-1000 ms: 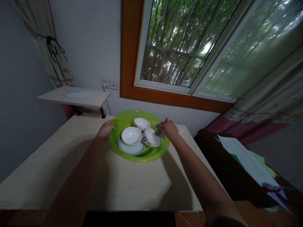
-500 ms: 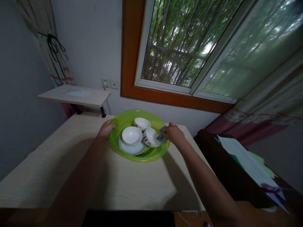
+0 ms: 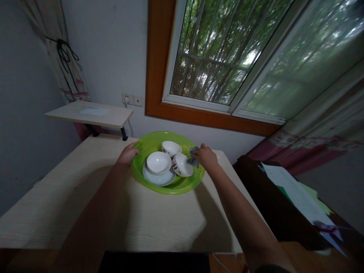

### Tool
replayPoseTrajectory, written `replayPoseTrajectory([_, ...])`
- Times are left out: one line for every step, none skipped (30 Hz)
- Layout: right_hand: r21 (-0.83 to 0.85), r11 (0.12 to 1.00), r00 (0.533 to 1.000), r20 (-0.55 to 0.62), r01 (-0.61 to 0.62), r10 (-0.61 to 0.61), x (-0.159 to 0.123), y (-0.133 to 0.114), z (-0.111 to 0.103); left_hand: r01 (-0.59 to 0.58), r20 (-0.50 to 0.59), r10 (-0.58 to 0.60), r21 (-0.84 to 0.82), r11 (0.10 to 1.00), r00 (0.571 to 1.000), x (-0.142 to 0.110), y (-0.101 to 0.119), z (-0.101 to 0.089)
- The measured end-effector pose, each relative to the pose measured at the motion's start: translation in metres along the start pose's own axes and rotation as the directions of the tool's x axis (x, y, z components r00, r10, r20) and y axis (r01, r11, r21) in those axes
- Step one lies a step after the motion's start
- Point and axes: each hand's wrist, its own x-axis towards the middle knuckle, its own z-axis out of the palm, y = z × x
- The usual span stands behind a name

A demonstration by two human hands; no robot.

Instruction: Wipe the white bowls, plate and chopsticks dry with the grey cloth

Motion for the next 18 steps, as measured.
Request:
replayPoseTrajectory([-0.008,1.000,1.000,-0.008,0.001,-0.001,0.003,-0.001,0.002,-0.001,0.001,0.001,-0.005,1.000,1.000,0.000,0.000,0.000])
replayPoseTrajectory([-0.014,1.000,1.000,-0.020,0.003,-0.003,0.006,-0.003,0.003,-0.001,0.001,0.001,-0.010,1.000,1.000,0.000,0.000,0.000])
replayPoseTrajectory([-0.020,1.000,0.999,-0.036,0.006,-0.006,0.009,-0.004,0.004,-0.001,0.003,0.001,-0.012,1.000,1.000,-0.001,0.000,0.000])
replayPoseTrajectory([-0.024,1.000,0.998,-0.057,0.010,-0.011,0.010,-0.005,0.005,-0.001,0.005,0.001,-0.012,1.000,1.000,-0.001,0.000,0.000])
replayPoseTrajectory([-0.027,1.000,0.997,-0.081,0.016,-0.018,0.012,-0.005,0.006,-0.002,0.006,0.002,-0.009,1.000,1.000,-0.001,0.000,0.000])
replayPoseTrajectory([-0.028,0.999,0.994,-0.103,0.021,-0.024,0.013,-0.006,0.006,-0.003,0.006,0.003,-0.003,1.000,1.000,0.000,-0.001,0.000])
replayPoseTrajectory([-0.029,0.999,0.992,-0.125,0.027,-0.031,0.013,-0.006,0.006,-0.004,0.001,0.004,0.002,1.000,1.000,0.000,-0.001,-0.001])
replayPoseTrajectory([-0.028,0.999,0.989,-0.141,0.034,-0.037,0.014,-0.006,0.006,-0.005,-0.003,0.005,0.004,1.000,1.000,0.001,-0.002,-0.001])
replayPoseTrajectory([-0.027,0.999,0.987,-0.153,0.039,-0.042,0.014,-0.006,0.006,-0.008,-0.006,0.008,0.005,1.000,1.000,0.001,-0.002,-0.001])
replayPoseTrajectory([-0.024,0.999,0.986,-0.161,0.043,-0.046,0.014,-0.005,0.006,-0.009,-0.010,0.009,0.006,1.000,1.000,0.002,-0.003,-0.001])
replayPoseTrajectory([-0.022,0.999,0.985,-0.164,0.046,-0.049,0.014,-0.005,0.007,-0.011,-0.010,0.011,0.007,1.000,1.000,0.002,-0.003,-0.001])
replayPoseTrajectory([-0.020,0.999,0.985,-0.162,0.050,-0.052,0.014,-0.004,0.007,-0.013,-0.005,0.013,0.007,1.000,1.000,0.002,-0.003,-0.001])
replayPoseTrajectory([-0.018,0.998,0.986,-0.156,0.054,-0.056,0.014,-0.003,0.007,-0.016,0.004,0.016,0.006,1.000,1.000,0.002,-0.003,-0.001])
replayPoseTrajectory([-0.015,0.998,0.988,-0.145,0.058,-0.059,0.014,-0.001,0.008,-0.019,0.012,0.019,0.005,1.000,1.000,0.002,-0.003,-0.001])
replayPoseTrajectory([-0.012,0.998,0.989,-0.132,0.061,-0.062,0.014,0.000,0.008,-0.018,0.017,0.018,0.004,1.000,1.000,0.001,-0.002,-0.001])
replayPoseTrajectory([-0.011,0.998,0.991,-0.119,0.065,-0.066,0.014,0.001,0.008,-0.016,0.019,0.016,0.004,1.000,1.000,0.001,-0.002,0.000])
replayPoseTrajectory([-0.009,0.998,0.992,-0.105,0.068,-0.068,0.013,0.002,0.008,-0.012,0.019,0.012,0.004,1.000,1.000,0.000,-0.001,0.000])
replayPoseTrajectory([-0.008,0.998,0.993,-0.090,0.069,-0.070,0.013,0.003,0.008,-0.009,0.015,0.009,0.004,1.000,1.000,0.000,-0.001,0.000])
